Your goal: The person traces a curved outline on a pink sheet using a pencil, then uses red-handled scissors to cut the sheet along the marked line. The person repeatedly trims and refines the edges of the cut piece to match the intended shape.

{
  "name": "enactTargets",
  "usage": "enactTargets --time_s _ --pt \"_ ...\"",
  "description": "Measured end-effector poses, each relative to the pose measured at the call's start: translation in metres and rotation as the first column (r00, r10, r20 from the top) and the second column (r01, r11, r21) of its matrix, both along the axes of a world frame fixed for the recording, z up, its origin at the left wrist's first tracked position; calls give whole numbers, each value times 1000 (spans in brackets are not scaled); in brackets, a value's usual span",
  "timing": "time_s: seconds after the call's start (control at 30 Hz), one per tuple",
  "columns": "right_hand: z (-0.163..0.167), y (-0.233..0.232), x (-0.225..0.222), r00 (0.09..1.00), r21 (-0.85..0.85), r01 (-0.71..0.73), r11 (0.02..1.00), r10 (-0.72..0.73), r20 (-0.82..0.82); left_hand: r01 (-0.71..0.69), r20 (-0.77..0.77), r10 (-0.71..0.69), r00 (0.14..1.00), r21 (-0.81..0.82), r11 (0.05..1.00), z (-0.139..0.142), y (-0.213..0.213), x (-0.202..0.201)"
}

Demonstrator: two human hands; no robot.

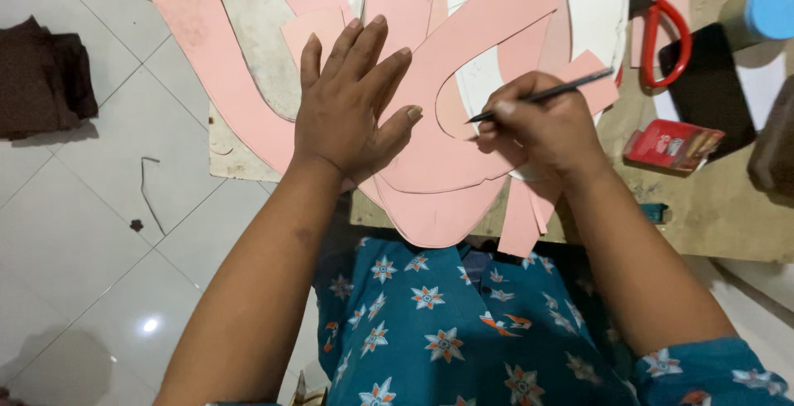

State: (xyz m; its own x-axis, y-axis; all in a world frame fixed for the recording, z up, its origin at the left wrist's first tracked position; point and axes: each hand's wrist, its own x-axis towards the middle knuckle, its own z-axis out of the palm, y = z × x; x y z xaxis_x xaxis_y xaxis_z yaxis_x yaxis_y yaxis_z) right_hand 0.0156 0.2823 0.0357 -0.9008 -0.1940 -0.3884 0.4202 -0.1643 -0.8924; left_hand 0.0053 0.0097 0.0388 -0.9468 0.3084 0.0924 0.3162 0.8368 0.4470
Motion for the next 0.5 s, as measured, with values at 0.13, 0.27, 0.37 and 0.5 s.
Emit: enactTargets --time_s 0.13,0.27,0.37,0.5 --pt "12 16 2 993 -125 113 986 -107 49 -11 14 10 1000 37 999 9 0 2" --pt "36 28 12 999 203 -53 978 53 6 -16 -138 26 990 71 997 31 -2 10" --pt "44 33 18 994 434 -94 896 107 -5 -20 -263 49 963 112 994 36 -2 15" --pt "48 37 22 858 925 -93 369 501 -114 3 -227 -13 974 -44 999 32 5 11"
